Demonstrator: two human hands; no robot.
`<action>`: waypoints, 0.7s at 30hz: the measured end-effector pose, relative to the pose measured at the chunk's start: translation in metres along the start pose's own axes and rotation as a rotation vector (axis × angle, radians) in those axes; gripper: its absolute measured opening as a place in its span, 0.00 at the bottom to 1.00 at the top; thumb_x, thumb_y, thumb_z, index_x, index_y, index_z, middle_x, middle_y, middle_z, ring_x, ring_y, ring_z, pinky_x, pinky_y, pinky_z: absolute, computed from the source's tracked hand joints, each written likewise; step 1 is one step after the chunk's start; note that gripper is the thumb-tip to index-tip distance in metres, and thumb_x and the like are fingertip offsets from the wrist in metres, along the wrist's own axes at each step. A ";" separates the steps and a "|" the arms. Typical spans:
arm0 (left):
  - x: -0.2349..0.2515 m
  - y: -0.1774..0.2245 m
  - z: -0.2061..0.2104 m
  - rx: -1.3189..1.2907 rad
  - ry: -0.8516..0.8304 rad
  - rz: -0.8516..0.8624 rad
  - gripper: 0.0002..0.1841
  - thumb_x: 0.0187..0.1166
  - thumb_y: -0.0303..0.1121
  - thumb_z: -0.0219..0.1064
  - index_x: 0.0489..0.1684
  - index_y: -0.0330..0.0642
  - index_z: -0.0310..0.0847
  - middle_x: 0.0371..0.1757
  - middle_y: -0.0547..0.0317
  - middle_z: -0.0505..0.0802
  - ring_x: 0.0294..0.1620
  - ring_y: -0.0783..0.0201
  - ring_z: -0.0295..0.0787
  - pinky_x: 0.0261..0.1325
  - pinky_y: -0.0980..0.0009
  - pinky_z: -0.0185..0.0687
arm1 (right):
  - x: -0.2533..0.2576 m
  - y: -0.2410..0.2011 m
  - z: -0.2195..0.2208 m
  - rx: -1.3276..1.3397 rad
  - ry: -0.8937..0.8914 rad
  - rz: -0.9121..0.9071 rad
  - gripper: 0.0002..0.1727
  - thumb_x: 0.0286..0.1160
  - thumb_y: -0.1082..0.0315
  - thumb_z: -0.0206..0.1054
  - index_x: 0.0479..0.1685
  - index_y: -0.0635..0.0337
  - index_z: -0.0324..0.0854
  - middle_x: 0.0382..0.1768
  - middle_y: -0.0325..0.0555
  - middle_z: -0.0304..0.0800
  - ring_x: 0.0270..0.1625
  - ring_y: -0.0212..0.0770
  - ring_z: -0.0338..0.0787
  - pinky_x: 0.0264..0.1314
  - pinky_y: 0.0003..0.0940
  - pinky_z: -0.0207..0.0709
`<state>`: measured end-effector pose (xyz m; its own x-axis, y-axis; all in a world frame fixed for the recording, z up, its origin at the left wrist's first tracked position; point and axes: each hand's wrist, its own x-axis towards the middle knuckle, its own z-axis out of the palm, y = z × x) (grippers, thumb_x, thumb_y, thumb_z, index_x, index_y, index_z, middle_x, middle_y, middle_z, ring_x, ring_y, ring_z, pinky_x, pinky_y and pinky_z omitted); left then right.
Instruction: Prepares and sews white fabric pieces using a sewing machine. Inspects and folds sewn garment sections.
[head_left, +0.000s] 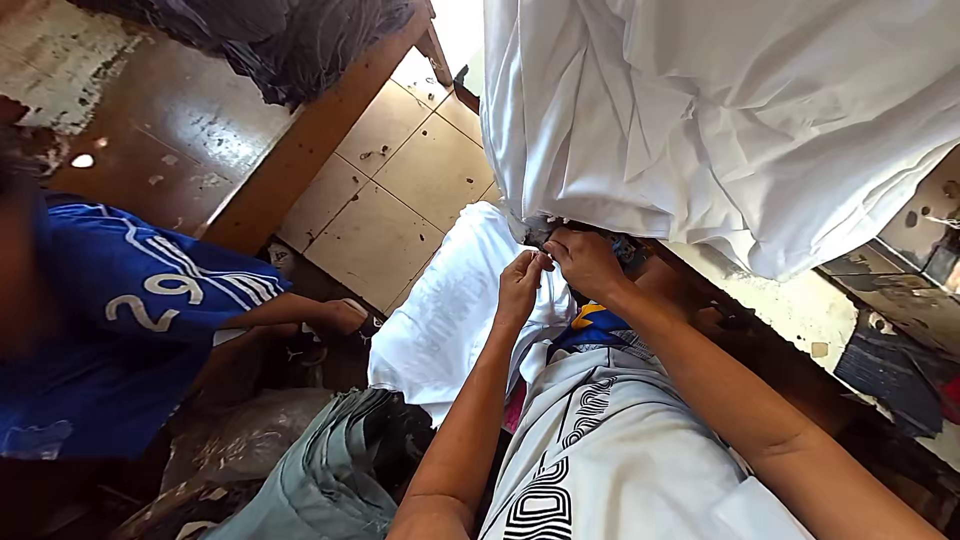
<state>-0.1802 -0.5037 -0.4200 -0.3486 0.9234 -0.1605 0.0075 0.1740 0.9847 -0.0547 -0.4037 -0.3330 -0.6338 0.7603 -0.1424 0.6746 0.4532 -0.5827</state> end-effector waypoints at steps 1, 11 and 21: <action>0.002 0.003 0.003 -0.008 -0.024 -0.010 0.15 0.93 0.42 0.54 0.58 0.45 0.84 0.35 0.60 0.93 0.24 0.68 0.81 0.29 0.70 0.76 | -0.007 0.007 -0.003 0.016 -0.011 0.017 0.17 0.90 0.54 0.58 0.42 0.55 0.87 0.32 0.47 0.90 0.38 0.49 0.92 0.41 0.56 0.84; 0.065 0.030 0.029 -0.389 -0.257 0.114 0.31 0.94 0.55 0.39 0.22 0.47 0.75 0.16 0.64 0.81 0.14 0.71 0.72 0.20 0.74 0.71 | -0.047 0.046 -0.039 0.221 -0.066 0.209 0.23 0.93 0.45 0.50 0.51 0.51 0.84 0.30 0.45 0.83 0.29 0.42 0.83 0.33 0.47 0.79; 0.014 0.029 0.029 -0.395 -0.285 0.029 0.17 0.94 0.50 0.48 0.42 0.52 0.77 0.33 0.64 0.82 0.32 0.70 0.78 0.37 0.72 0.80 | -0.053 0.055 -0.043 0.378 -0.121 0.247 0.20 0.93 0.47 0.52 0.52 0.50 0.85 0.29 0.42 0.80 0.27 0.39 0.79 0.29 0.39 0.75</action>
<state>-0.1575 -0.4754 -0.3957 -0.0823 0.9925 -0.0907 -0.3622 0.0550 0.9305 0.0323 -0.3990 -0.3228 -0.5266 0.7539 -0.3928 0.6397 0.0471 -0.7672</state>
